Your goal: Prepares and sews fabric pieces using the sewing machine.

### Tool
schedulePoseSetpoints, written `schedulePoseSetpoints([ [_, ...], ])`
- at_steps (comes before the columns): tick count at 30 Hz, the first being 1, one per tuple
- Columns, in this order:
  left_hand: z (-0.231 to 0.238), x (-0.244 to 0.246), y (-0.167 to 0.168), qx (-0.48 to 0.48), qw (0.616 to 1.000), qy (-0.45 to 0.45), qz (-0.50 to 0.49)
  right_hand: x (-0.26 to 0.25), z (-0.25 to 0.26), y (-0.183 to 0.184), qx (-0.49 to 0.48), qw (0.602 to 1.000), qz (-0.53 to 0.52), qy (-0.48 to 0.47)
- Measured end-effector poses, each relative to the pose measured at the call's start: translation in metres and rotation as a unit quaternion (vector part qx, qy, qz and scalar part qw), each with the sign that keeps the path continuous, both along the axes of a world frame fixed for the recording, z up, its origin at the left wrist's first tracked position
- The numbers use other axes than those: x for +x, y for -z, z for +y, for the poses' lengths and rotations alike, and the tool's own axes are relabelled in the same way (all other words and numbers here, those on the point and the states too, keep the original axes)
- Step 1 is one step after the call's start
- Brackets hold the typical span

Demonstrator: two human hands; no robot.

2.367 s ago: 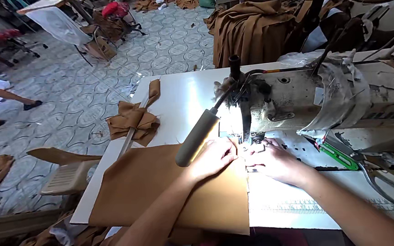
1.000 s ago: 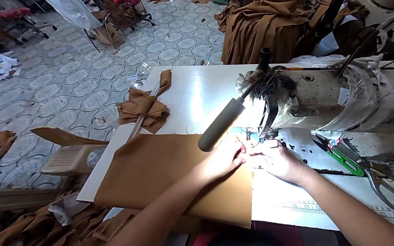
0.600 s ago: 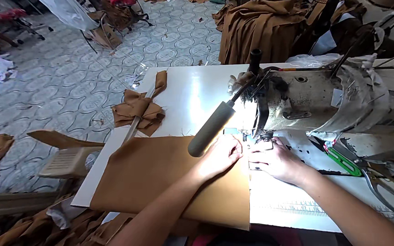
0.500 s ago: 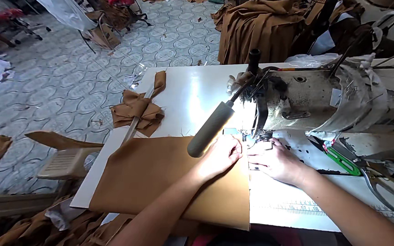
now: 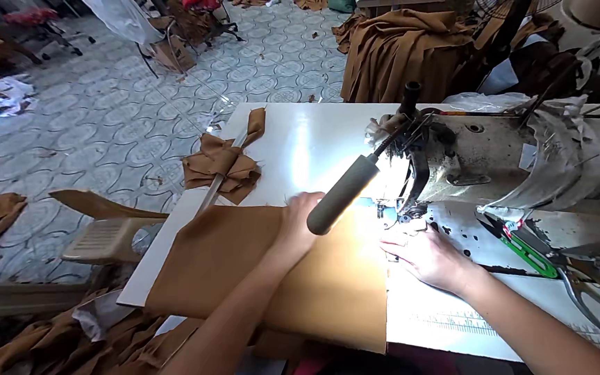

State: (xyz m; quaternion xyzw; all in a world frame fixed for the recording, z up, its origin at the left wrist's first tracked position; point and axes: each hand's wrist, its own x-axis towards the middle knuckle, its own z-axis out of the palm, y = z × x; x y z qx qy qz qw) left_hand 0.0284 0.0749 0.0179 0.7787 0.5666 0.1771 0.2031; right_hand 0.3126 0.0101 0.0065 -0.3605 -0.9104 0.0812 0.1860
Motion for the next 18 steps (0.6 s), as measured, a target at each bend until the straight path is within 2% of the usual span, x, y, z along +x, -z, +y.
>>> schedulePoseSetpoints([
  [2, 0.014, -0.022, 0.004, -0.018, 0.999, -0.041, 0.016, 0.000, 0.000, -0.001, -0.018, 1.000, 0.002, 0.006],
  [6, 0.020, -0.030, 0.011, -0.026, 0.999, -0.032, 0.024, 0.000, 0.002, -0.001, -0.055, 0.998, 0.032, 0.029],
  [8, 0.020, -0.029, 0.011, -0.020, 0.999, -0.033, 0.028, 0.000, 0.001, -0.006, -0.123, 0.990, 0.030, 0.057],
  [11, 0.001, -0.018, 0.010, 0.058, 0.997, 0.003, 0.043, 0.002, 0.002, -0.013, -0.205, 0.974, 0.021, 0.095],
  [13, -0.023, -0.009, 0.008, 0.051, 0.993, 0.066, 0.081, 0.003, 0.004, -0.013, -0.200, 0.975, 0.024, 0.094],
  [15, -0.036, -0.006, 0.006, -0.034, 0.984, 0.109, 0.134, 0.002, 0.002, -0.013, -0.199, 0.976, 0.017, 0.088],
  [18, -0.025, -0.010, -0.002, -0.087, 0.980, 0.089, 0.153, 0.001, 0.000, -0.007, -0.119, 0.991, 0.022, 0.064],
])
